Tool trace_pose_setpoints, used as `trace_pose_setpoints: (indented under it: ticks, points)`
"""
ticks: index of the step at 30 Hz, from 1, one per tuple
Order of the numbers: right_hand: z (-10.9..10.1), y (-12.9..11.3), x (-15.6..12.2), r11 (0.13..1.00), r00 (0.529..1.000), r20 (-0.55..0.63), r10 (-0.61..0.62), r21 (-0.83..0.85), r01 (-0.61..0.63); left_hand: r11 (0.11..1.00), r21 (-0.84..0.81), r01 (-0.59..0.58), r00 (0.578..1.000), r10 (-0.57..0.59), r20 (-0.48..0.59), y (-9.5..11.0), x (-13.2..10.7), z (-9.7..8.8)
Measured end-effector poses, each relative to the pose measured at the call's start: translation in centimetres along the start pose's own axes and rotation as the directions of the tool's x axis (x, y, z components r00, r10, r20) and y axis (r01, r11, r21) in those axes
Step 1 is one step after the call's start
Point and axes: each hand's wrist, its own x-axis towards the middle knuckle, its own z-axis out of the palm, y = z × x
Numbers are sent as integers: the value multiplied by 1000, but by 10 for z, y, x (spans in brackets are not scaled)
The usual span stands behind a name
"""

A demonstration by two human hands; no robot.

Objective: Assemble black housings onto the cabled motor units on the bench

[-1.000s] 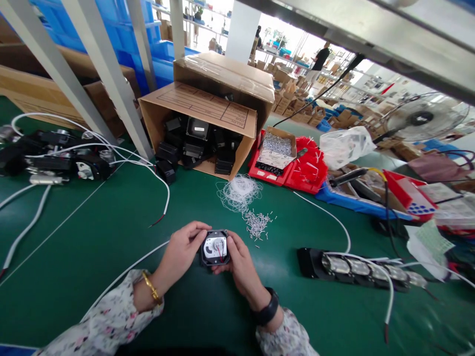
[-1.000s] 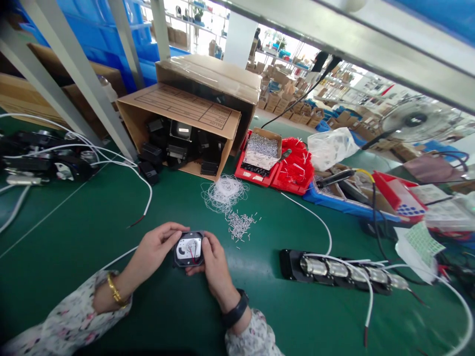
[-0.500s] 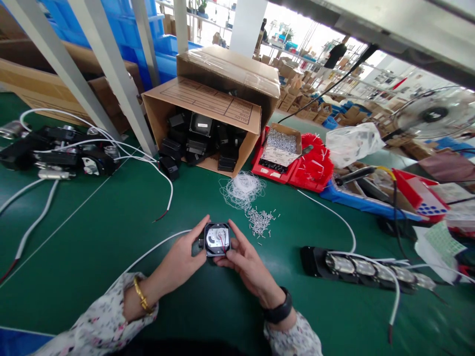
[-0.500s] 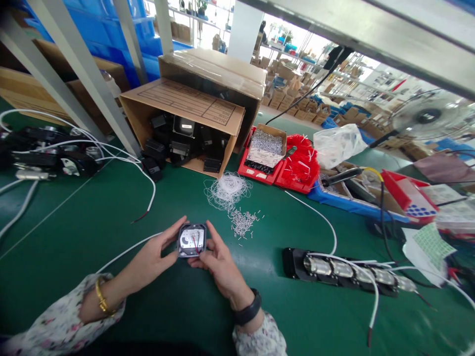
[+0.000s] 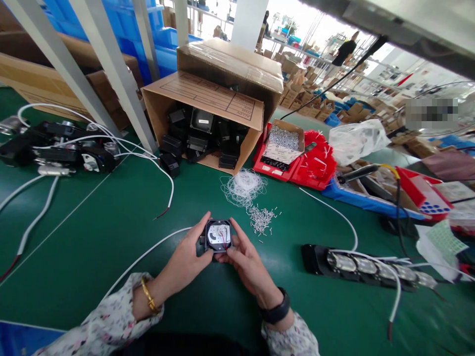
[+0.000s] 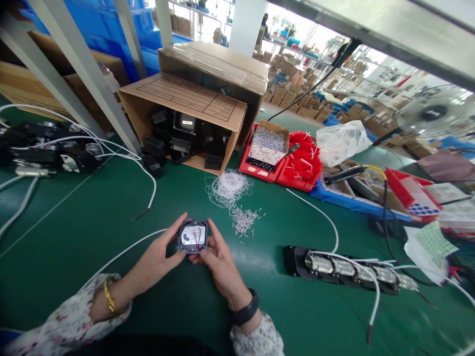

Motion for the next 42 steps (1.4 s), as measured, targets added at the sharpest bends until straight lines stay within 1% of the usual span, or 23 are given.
trace_pose_setpoints:
  ticks: [3,8,13,16,18,21,23,25,28,33,37,40,42]
  points:
    - [3,0,0,1000,1000,-13,-24,-13,24,1000,2,2,1000,-2,-22,1,1,2]
    - [8,2,1,999,998,-53,-43,4,43,999,16,-45,998,46,-53,-4,0,6]
    - [19,4,0,998,986,-154,-57,24,61,998,38,-48,996,51,-72,-8,0,10]
    - [21,5,-1,998,980,-196,-42,39,50,998,17,-53,998,53,-41,-8,0,9]
    - [18,6,-3,998,984,-175,-12,60,23,998,-29,-55,998,55,6,-8,-1,5]
    - [10,6,-5,996,993,-117,3,88,7,991,-129,-25,997,34,72,-9,-1,0]
    - [7,7,-7,997,994,-108,-7,73,15,986,-169,-2,997,15,80,-9,-1,-1]
    - [7,8,-7,999,993,-118,-25,42,30,985,-175,0,998,10,59,-9,-1,1]
    - [10,10,-8,998,991,-125,-50,15,53,989,-148,-18,1000,22,21,-9,-2,4]
    - [13,13,-10,996,987,-135,-84,1,85,995,-70,-64,998,65,9,-9,-6,7]
    - [13,13,-11,997,983,-171,-71,2,72,993,45,-112,993,111,32,-11,-8,7]
    - [13,14,-12,998,982,-181,-59,-7,59,984,120,-132,991,129,30,-17,-7,9]
    - [10,15,-12,999,983,-175,-48,-10,47,979,138,-148,989,145,29,-23,-5,9]
